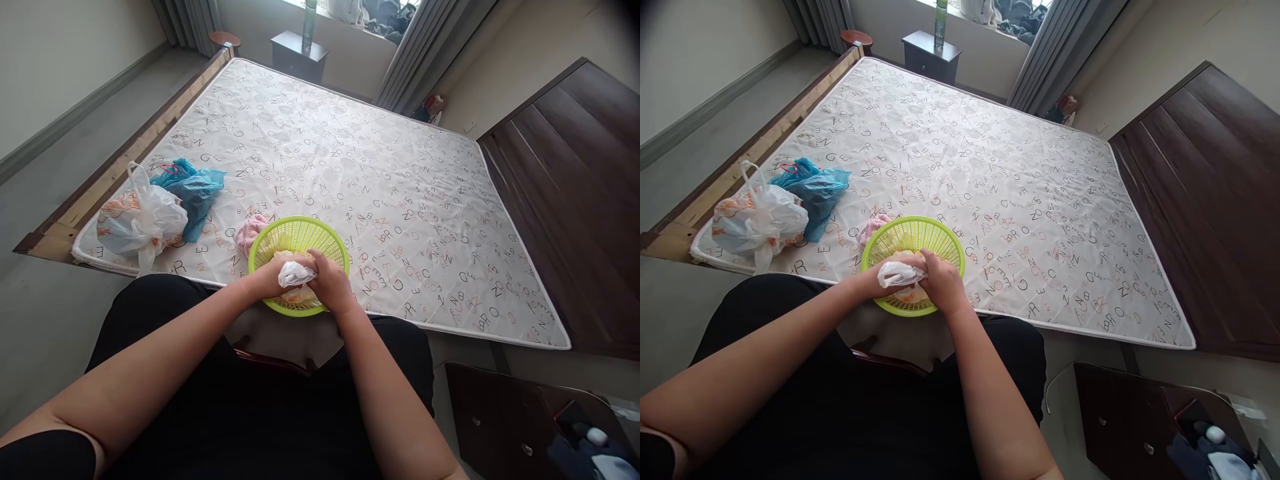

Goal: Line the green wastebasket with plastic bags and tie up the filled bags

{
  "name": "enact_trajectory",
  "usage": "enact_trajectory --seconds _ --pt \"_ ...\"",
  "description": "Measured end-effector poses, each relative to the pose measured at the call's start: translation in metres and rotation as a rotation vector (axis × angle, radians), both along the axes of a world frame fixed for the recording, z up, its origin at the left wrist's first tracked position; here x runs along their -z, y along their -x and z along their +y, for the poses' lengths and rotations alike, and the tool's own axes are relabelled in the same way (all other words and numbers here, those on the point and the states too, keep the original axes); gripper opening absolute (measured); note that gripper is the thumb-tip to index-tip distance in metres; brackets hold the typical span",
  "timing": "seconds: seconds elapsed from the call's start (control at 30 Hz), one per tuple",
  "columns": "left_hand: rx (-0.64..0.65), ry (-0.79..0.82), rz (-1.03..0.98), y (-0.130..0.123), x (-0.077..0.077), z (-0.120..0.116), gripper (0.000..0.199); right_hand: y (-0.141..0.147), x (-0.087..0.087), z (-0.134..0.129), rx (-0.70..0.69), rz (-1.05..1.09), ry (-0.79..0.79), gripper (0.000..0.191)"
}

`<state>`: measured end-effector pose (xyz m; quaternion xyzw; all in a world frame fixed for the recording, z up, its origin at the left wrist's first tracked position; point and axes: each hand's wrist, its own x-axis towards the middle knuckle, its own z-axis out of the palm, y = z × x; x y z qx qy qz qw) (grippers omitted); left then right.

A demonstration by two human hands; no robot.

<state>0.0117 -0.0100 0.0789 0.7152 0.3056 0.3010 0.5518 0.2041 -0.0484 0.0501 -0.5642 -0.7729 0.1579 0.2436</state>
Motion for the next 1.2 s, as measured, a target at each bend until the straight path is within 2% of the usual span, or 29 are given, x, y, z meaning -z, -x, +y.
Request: enact_trajectory --seconds 0.1,0.27,0.37,0.43,0.6,0.7,0.83,0.97,1.1,1.2 --pt "0.122 -0.102 -0.055 0.005 -0.001 -0.002 0.031 0.001 -0.005 -0.002 0.108 -0.045 0.059 0.043" --pt "0.005 -0.142 -0.08 0.006 0.002 -0.004 0.027 0.002 -0.013 -0.001 0.2 0.064 0.144 0.035" --pt "-0.037 -0.205 -0.057 0.007 0.004 -0.003 0.022 -0.001 -0.016 0.003 0.206 0.259 0.165 0.034" --pt "-0.052 -0.258 -0.034 0.008 0.006 -0.002 0.017 -0.006 -0.019 0.005 0.162 0.45 0.212 0.039" --pt "-0.118 -0.365 -0.055 0.01 0.01 0.003 0.01 -0.02 -0.025 0.01 -0.027 0.914 0.475 0.064" --pt "-0.1 -0.388 -0.081 0.011 0.009 0.003 0.011 -0.023 -0.025 0.012 0.016 1.051 0.558 0.055" --pt "-0.078 -0.339 -0.092 0.013 0.005 0.001 0.016 -0.022 -0.024 0.014 0.135 1.115 0.568 0.034" --pt "-0.13 -0.222 -0.044 0.016 0.005 0.002 0.024 -0.023 -0.021 0.013 0.205 1.107 0.495 0.035" --pt "-0.24 -0.115 -0.04 0.016 0.006 0.004 0.032 -0.025 -0.015 0.013 0.208 1.089 0.425 0.036" --pt "-0.333 -0.031 -0.072 0.018 0.004 0.007 0.046 -0.024 -0.013 0.013 0.214 1.099 0.342 0.035"
